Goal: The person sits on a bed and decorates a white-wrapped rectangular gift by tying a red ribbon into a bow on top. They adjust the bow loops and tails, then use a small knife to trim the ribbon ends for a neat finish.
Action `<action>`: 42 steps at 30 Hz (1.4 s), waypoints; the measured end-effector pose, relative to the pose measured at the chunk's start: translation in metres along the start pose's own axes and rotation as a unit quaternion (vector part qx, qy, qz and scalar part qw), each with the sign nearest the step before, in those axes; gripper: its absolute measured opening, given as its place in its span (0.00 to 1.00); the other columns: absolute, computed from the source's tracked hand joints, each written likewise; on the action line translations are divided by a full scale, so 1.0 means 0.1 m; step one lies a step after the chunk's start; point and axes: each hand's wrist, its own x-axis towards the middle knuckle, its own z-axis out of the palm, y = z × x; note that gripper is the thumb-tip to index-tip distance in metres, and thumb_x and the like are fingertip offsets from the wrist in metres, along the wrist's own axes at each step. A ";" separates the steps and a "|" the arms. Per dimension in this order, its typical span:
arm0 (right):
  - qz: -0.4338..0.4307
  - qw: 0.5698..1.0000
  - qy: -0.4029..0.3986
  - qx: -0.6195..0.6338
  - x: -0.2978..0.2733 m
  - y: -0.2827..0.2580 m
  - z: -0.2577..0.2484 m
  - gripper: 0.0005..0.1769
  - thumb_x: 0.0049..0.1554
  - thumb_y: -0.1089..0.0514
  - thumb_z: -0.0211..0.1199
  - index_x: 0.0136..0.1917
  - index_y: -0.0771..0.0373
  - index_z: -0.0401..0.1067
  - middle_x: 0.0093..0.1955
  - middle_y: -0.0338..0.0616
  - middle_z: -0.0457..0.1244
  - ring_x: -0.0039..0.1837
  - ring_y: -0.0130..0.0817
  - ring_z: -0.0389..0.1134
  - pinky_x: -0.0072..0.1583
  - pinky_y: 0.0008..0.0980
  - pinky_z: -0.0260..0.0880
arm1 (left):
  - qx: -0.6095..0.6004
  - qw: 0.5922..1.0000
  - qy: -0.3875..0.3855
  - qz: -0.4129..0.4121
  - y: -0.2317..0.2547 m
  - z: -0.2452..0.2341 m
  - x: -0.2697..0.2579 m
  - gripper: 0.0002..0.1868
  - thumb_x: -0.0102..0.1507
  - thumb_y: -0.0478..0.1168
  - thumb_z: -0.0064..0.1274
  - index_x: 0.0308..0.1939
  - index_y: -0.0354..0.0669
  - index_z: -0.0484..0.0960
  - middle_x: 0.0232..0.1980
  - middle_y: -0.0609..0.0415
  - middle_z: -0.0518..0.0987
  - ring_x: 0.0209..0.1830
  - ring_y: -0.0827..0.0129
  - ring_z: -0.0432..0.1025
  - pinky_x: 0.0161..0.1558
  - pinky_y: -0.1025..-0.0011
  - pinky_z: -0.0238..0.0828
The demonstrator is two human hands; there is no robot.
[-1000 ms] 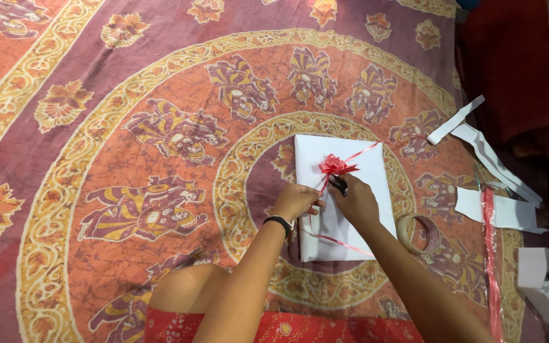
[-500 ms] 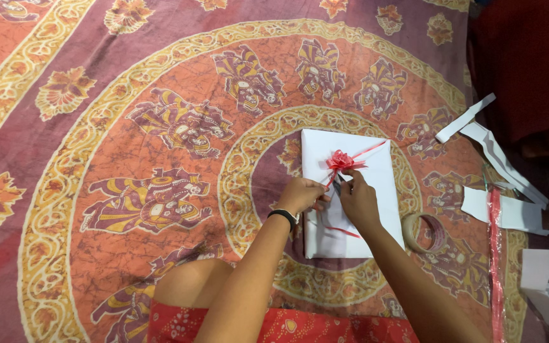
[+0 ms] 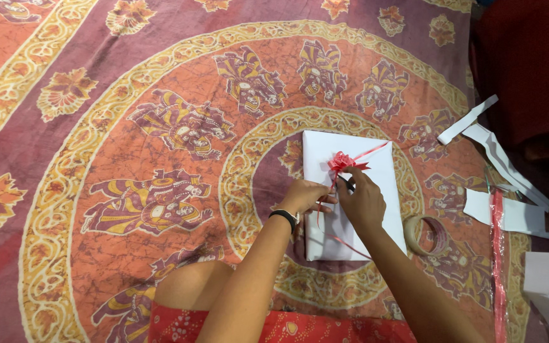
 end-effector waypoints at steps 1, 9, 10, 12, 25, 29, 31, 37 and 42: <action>0.000 1.000 0.000 -0.001 0.01 -0.01 0.00 0.16 0.55 0.51 0.68 0.57 0.49 0.75 0.47 0.41 0.71 0.45 0.48 0.74 0.44 0.48 0.71 | 0.031 0.999 0.005 -0.029 0.05 0.01 -0.06 0.14 0.64 0.42 0.54 0.46 0.35 0.86 0.41 0.50 0.87 0.35 0.68 0.82 0.31 0.72 0.67; -0.021 0.999 0.024 -0.028 0.03 0.04 0.13 0.11 0.59 0.50 0.64 0.55 0.52 0.76 0.49 0.43 0.72 0.44 0.51 0.73 0.44 0.49 0.71 | 0.075 0.995 0.006 -0.069 0.20 0.05 -0.21 0.14 0.65 0.47 0.51 0.47 0.47 0.87 0.40 0.58 0.88 0.33 0.72 0.82 0.36 0.74 0.63; -0.031 0.999 0.031 -0.033 0.03 0.05 0.15 0.11 0.59 0.50 0.63 0.55 0.52 0.76 0.48 0.43 0.71 0.44 0.51 0.73 0.43 0.49 0.71 | 0.078 0.995 0.005 -0.066 0.18 0.04 -0.19 0.14 0.65 0.47 0.52 0.46 0.47 0.88 0.40 0.58 0.88 0.33 0.73 0.82 0.35 0.75 0.63; -0.044 0.998 0.039 -0.037 0.04 0.07 0.17 0.11 0.60 0.50 0.62 0.54 0.53 0.75 0.47 0.43 0.71 0.42 0.51 0.72 0.42 0.48 0.71 | 0.079 0.995 -0.001 -0.060 0.13 0.02 -0.14 0.14 0.64 0.46 0.52 0.46 0.47 0.88 0.40 0.58 0.88 0.33 0.72 0.82 0.34 0.75 0.63; -0.066 0.998 0.008 -0.015 0.07 0.23 0.22 0.15 0.61 0.50 0.63 0.57 0.56 0.69 0.40 0.47 0.71 0.38 0.51 0.72 0.40 0.48 0.69 | 0.610 0.669 0.214 0.368 0.42 -0.03 -0.15 0.24 0.56 0.27 0.52 0.53 0.56 0.84 0.68 0.51 0.68 0.71 0.50 0.61 0.70 0.46 0.56; -0.079 0.997 0.010 0.003 0.11 0.34 0.28 0.24 0.59 0.50 0.65 0.62 0.60 0.59 0.43 0.47 0.72 0.37 0.53 0.72 0.38 0.50 0.68 | 0.688 0.592 0.114 0.404 0.48 -0.05 0.07 0.31 0.53 0.23 0.52 0.53 0.65 0.83 0.76 0.52 0.57 0.79 0.48 0.44 0.71 0.31 0.42; -0.092 0.996 0.015 0.013 0.13 0.39 0.32 0.25 0.59 0.50 0.65 0.62 0.61 0.58 0.44 0.47 0.72 0.37 0.52 0.72 0.37 0.49 0.68 | 0.673 0.618 0.104 0.393 0.45 -0.02 0.15 0.33 0.53 0.23 0.51 0.54 0.65 0.84 0.77 0.53 0.57 0.80 0.48 0.43 0.71 0.31 0.41; -0.093 0.996 -0.002 0.002 0.17 0.46 0.34 0.25 0.59 0.50 0.66 0.60 0.61 0.57 0.44 0.46 0.72 0.37 0.51 0.72 0.37 0.49 0.68 | 0.667 0.660 0.066 0.338 0.44 -0.02 0.29 0.24 0.55 0.29 0.53 0.46 0.68 0.87 0.79 0.57 0.54 0.81 0.50 0.42 0.73 0.29 0.36; -0.103 0.994 -0.004 0.040 0.17 0.43 0.29 0.24 0.59 0.51 0.66 0.61 0.61 0.57 0.43 0.47 0.71 0.38 0.51 0.72 0.39 0.48 0.68 | 0.652 0.668 0.086 0.348 0.37 -0.06 0.33 0.26 0.51 0.28 0.54 0.46 0.65 0.87 0.79 0.55 0.53 0.81 0.49 0.42 0.72 0.29 0.33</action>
